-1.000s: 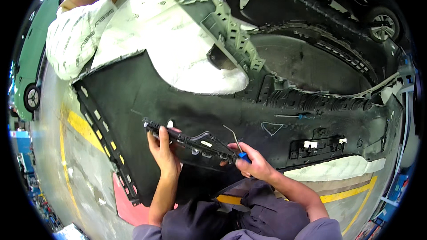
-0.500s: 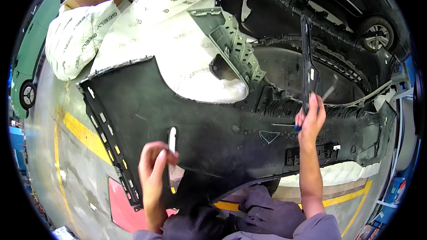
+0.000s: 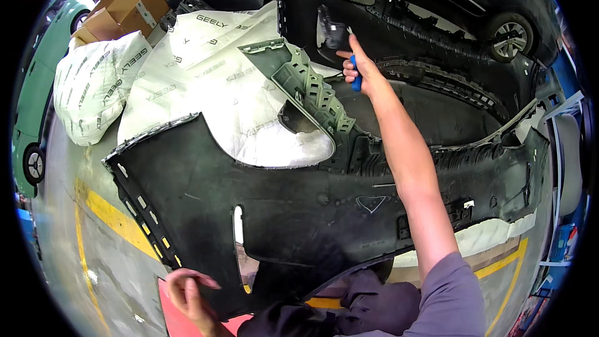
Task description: The person uses a blue-handled pry tool to remove a black plastic trim piece from a car's interior panel. They repeatedly pry along the edges to release clips, then lift and set the trim aside.
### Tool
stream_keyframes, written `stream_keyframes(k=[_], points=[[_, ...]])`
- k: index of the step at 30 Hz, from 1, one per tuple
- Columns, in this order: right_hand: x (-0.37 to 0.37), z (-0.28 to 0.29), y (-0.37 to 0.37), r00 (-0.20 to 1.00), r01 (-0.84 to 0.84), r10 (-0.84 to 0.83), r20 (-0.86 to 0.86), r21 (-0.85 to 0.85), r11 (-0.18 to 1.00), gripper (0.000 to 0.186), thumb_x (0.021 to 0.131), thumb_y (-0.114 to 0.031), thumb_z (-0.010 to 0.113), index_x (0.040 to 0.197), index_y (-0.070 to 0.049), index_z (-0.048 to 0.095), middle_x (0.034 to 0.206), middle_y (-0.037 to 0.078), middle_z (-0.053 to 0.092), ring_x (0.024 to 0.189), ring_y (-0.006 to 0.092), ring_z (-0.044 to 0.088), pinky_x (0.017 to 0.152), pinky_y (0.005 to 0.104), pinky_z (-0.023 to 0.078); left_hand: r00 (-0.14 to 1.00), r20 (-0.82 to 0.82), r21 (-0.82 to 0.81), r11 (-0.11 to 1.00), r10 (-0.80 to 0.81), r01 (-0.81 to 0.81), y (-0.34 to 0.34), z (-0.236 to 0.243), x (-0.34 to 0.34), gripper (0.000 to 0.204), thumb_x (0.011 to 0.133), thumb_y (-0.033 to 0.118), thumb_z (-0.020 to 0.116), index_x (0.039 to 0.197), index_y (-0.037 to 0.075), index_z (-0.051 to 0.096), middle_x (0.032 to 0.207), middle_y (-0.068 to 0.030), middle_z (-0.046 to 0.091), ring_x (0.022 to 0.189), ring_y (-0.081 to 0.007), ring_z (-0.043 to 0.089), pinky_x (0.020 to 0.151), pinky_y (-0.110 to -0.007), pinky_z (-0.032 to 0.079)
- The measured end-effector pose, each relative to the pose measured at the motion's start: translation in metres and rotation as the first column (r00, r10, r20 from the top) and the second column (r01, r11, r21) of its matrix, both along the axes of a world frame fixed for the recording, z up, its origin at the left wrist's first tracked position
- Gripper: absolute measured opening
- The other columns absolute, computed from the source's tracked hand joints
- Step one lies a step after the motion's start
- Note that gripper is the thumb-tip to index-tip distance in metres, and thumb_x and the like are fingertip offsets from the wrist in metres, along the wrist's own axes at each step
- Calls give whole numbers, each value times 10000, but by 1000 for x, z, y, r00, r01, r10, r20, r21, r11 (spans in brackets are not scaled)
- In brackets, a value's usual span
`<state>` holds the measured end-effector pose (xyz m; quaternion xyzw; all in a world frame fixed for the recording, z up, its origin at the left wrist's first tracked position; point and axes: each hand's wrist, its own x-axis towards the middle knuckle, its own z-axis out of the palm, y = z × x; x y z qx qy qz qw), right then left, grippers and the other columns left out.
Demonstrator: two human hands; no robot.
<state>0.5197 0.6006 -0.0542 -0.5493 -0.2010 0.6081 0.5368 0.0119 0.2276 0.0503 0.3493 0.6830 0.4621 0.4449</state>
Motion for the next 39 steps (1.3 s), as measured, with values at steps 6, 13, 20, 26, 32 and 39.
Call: stream_keyframes(k=[6, 13, 20, 26, 32, 39], points=[[-24, -20, -45, 984, 22, -53, 172, 180, 983, 453, 1103, -387, 663, 1327, 5, 707, 597, -68, 365, 447, 56, 341, 431, 264, 299, 877, 59, 49, 878, -478, 475, -7, -35, -9, 160, 1086, -20, 634, 1226, -52, 705, 1055, -115, 746, 901, -155, 706, 834, -292, 583], [-19, -13, -155, 965, 246, -260, 44, 211, 946, 338, 1121, -293, 625, 1221, 22, 693, 563, -47, 376, 398, 72, 317, 388, 274, 290, 786, 77, -120, 777, -613, 617, 30, -40, 3, 169, 1103, 22, 633, 1242, -19, 721, 997, -103, 756, 888, -156, 720, 798, -288, 581], [-21, 14, -307, 930, 364, -368, 23, -221, 905, 291, 1107, -344, 647, 1105, -54, 672, 542, -50, 356, 407, 85, 325, 405, 286, 285, 764, 97, -288, 717, -637, 635, 27, -21, -15, 179, 1091, 103, 653, 1158, -42, 732, 946, -133, 783, 893, -198, 777, 811, -315, 589], [-70, 117, -409, 893, 340, -446, -54, -567, 751, 273, 1109, -354, 630, 1105, -86, 678, 572, -46, 376, 447, 97, 369, 434, 307, 317, 871, 192, -511, 711, -453, 483, -36, 35, -83, 241, 1164, 223, 568, 1203, 17, 688, 1011, -46, 744, 910, -138, 730, 796, -303, 559], [-123, 273, -546, 969, 209, -48, 241, -705, 678, 259, 1090, -328, 697, 1183, -90, 659, 623, -43, 454, 455, 95, 439, 424, 308, 377, 892, 173, -776, 500, -417, 385, -158, 26, -168, 230, 1113, 212, 569, 1178, 32, 697, 972, -103, 789, 818, -179, 757, 687, -338, 586], [-128, 396, -755, 926, 291, 69, 371, -820, 493, 265, 1038, -296, 752, 1063, -43, 679, 626, 16, 563, 401, 143, 496, 384, 329, 381, 847, 270, -880, 240, -457, 410, -201, 118, -150, 247, 1093, 215, 552, 1203, 41, 689, 988, -120, 791, 839, -222, 776, 689, -376, 606]])
